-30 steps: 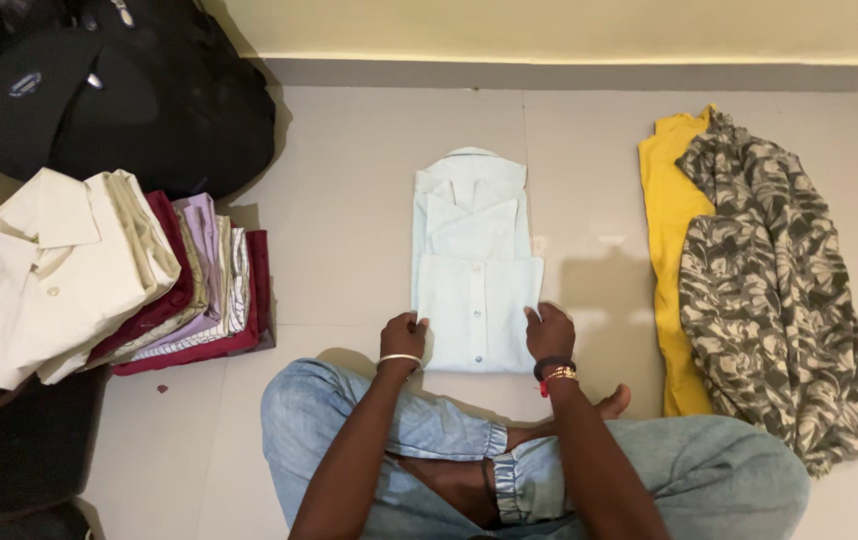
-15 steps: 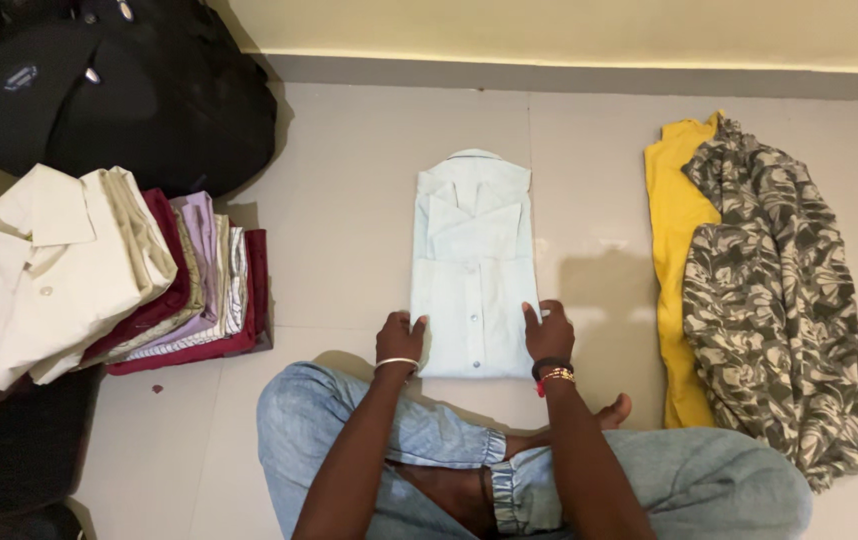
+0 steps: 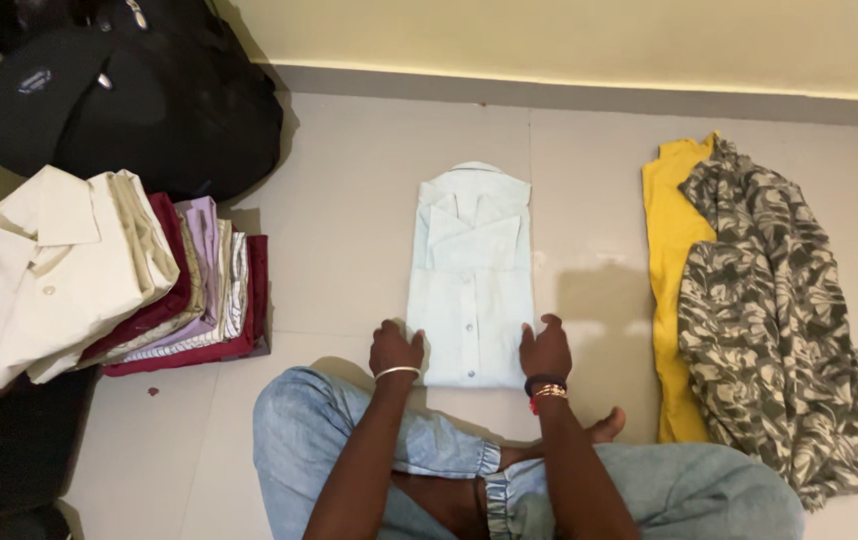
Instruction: The person folds a light blue button-down shirt by smoothing it out and bringing the sleeves and sides toward the center, then stacks it on top of other folded shirts.
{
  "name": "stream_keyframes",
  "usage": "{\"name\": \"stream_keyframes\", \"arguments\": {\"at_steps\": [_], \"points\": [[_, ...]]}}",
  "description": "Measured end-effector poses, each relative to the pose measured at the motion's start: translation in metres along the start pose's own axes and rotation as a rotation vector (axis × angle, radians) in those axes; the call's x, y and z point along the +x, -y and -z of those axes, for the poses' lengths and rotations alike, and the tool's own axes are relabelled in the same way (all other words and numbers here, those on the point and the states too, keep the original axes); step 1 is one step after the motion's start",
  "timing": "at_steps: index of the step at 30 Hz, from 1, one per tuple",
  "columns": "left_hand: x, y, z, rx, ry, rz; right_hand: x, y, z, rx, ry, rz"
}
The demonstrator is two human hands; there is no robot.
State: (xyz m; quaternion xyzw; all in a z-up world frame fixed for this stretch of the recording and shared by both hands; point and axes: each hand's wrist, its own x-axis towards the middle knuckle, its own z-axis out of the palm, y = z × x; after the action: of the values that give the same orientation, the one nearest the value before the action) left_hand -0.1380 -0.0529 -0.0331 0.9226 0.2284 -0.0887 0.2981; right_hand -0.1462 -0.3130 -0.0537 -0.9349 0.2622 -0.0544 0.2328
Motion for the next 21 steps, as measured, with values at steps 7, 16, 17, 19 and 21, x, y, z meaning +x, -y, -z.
{"name": "stream_keyframes", "arguments": {"at_steps": [7,16,17,19,21], "points": [[-0.006,0.018,0.000,-0.169,0.501,0.001,-0.021,-0.017,-0.001,-0.095,0.319,-0.057],[-0.078,-0.017,0.114,0.171,1.053,-0.112,-0.040,-0.034,0.137,-0.281,0.765,0.291],[-0.077,-0.013,0.119,0.209,1.096,-0.047,-0.050,-0.033,0.146,-0.403,0.838,0.220],[-0.060,-0.001,0.109,0.359,0.925,-0.338,-0.050,-0.030,0.152,-0.463,0.791,0.183],[-0.029,0.009,0.086,0.506,0.635,-0.663,-0.045,-0.028,0.147,-0.333,0.564,0.237]]}}
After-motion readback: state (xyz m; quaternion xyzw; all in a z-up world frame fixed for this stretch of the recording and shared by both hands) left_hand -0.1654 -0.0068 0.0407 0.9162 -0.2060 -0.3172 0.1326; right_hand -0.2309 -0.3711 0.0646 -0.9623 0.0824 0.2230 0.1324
